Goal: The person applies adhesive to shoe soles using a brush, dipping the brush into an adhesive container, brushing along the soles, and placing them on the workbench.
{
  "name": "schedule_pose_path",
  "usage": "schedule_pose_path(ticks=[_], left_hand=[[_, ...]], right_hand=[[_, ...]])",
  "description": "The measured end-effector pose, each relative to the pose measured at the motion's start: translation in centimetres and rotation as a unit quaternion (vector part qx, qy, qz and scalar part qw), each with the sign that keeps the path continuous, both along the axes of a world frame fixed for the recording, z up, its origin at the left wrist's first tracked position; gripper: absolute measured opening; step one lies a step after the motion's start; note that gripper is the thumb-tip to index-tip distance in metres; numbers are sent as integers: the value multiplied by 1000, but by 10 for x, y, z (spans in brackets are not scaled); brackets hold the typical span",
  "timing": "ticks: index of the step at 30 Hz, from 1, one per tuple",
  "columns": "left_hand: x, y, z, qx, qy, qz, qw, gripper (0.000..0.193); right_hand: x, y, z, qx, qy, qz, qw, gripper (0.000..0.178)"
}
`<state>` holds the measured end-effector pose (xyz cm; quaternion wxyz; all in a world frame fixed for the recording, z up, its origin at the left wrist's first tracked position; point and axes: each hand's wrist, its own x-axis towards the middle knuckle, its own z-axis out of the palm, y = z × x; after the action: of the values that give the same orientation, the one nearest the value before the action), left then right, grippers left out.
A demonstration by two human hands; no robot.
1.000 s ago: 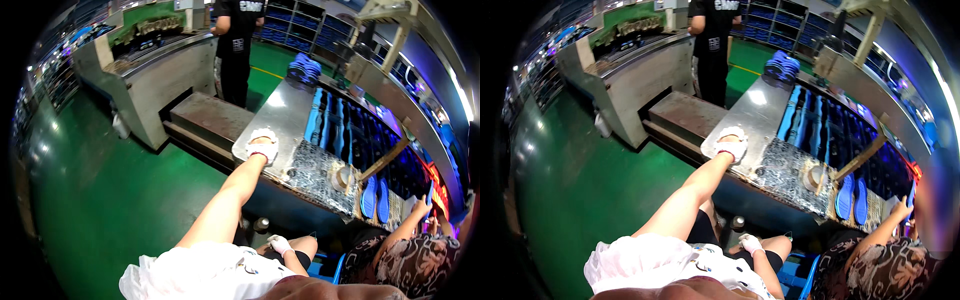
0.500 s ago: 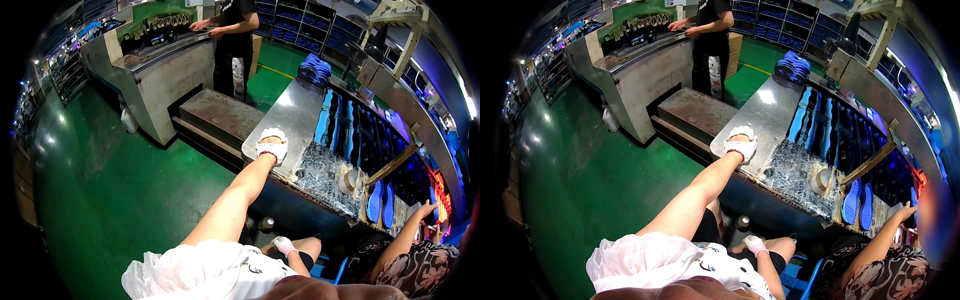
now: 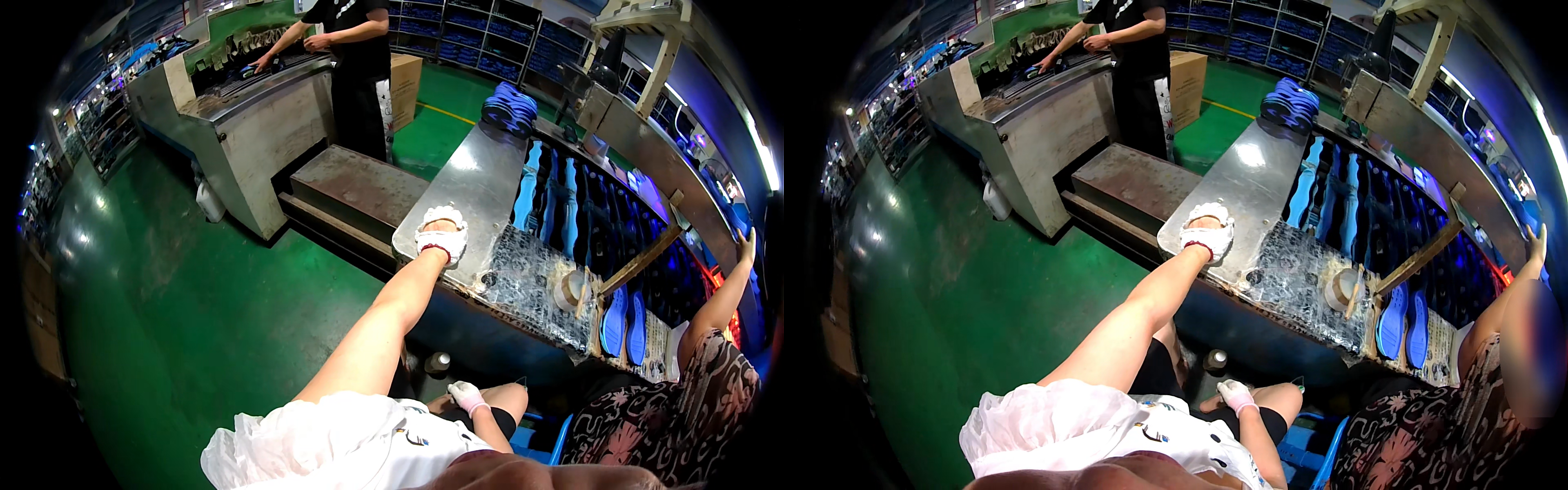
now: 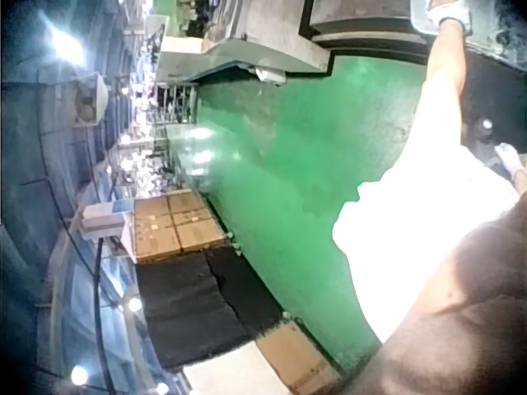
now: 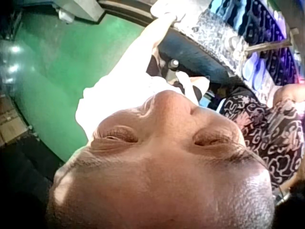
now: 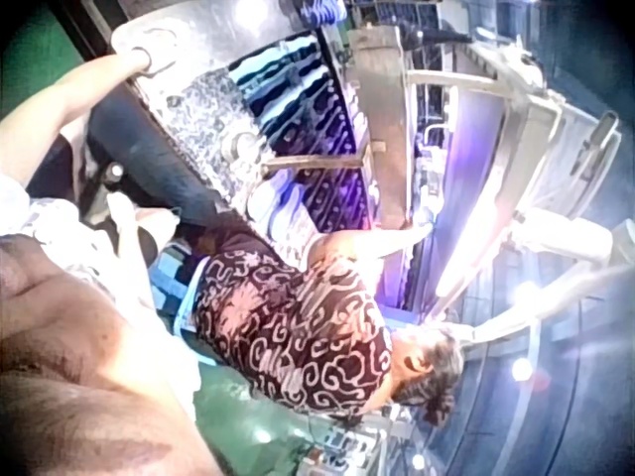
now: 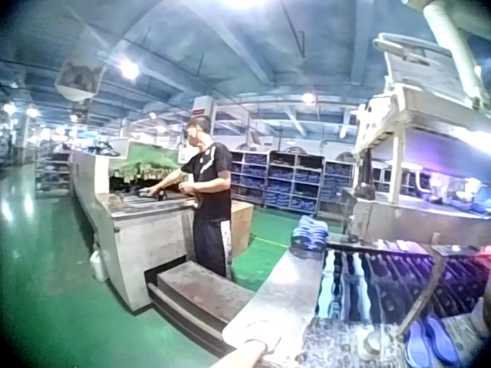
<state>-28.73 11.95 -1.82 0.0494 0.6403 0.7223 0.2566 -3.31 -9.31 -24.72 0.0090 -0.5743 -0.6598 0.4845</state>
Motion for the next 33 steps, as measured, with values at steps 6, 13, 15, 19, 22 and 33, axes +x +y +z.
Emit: schedule_pose_path(ticks=[6, 13, 15, 19, 22, 33], left_hand=[[0, -2, 5, 1, 18, -9, 1000, 34], [0, 7, -9, 20, 15, -5, 1000, 32], [-1, 6, -6, 26, 27, -11, 999, 33], [0, 5, -4, 23, 17, -9, 1000, 33], [1, 1, 0, 24, 16, -8, 1000, 33], [0, 4, -4, 16, 8, -8, 1000, 34]], right_hand=[[1, 0, -3, 9, 9, -15, 1000, 32], [-3, -1, 5, -30, 50, -58, 997, 29], [-2, 0, 0, -24, 54, -57, 997, 29], [-2, -2, -1, -15, 48, -58, 997, 31], [-3, -3, 11, 3, 37, -44, 998, 33], [0, -1, -2, 1, 31, -30, 999, 32]])
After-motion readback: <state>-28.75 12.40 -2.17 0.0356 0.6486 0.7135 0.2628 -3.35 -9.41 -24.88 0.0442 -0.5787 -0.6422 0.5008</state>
